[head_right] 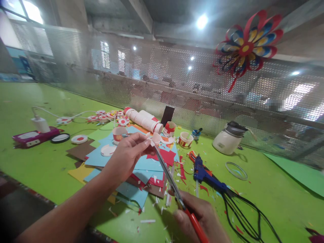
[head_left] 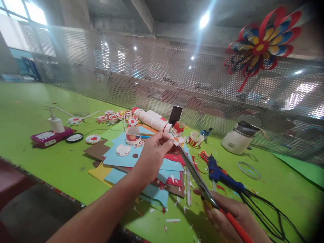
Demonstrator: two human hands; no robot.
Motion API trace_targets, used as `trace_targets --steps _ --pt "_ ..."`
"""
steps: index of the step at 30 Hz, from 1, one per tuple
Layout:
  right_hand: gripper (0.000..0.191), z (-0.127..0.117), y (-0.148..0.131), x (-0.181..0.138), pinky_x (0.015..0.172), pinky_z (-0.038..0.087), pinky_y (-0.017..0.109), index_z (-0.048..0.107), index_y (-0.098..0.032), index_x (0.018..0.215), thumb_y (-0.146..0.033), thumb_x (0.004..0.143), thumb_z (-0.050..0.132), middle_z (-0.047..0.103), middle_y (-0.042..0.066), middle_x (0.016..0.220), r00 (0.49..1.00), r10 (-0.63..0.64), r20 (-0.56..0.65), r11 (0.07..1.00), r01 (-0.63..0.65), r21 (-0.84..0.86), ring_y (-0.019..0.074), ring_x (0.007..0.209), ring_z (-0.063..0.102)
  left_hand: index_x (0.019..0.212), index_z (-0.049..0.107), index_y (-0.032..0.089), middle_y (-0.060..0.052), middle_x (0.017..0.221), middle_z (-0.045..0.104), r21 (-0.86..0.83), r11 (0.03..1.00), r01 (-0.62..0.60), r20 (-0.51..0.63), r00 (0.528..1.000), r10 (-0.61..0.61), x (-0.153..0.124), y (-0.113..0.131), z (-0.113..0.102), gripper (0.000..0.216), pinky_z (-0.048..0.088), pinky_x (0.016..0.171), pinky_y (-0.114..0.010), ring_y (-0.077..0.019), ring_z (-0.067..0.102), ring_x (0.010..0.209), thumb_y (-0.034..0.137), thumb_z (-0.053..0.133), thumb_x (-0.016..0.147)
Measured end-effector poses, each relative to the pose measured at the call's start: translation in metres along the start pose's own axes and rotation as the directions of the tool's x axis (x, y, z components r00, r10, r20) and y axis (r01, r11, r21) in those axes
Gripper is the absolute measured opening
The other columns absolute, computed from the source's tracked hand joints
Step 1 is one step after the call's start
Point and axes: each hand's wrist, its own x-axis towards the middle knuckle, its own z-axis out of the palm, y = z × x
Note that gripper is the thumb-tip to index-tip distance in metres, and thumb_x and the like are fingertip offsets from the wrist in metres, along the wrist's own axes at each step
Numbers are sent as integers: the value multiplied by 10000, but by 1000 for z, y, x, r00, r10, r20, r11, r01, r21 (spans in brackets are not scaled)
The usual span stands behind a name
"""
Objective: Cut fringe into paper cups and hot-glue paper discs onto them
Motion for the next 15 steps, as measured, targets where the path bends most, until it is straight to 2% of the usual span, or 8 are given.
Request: trace_targets --steps 7,12,15 --pt "438 -3 1 -5 394 250 206 675 -162 1022 -490 841 448 370 -31 558 995 69 70 993 -75 90 98 459 324 682 551 130 -24 646 617 46 999 4 51 999 -7 1 6 -3 100 502 659 -296 -114 589 589 181 628 719" --pt "392 -6 -2 -3 400 240 209 686 -199 984 -482 837 457 355 -41 562 994 45 99 993 -55 101 97 461 287 657 554 132 -19 608 605 70 997 20 99 995 -27 2 10 -5 96 497 621 -271 -108 583 570 159 629 709" --pt "353 -8 0 -4 442 286 220 684 -224 985 -468 821 488 368 -40 561 997 13 72 996 -19 82 110 479 315 653 553 133 -19 618 601 93 995 27 126 991 -39 3 13 -8 95 496 608 -278 -115 589 574 155 626 709"
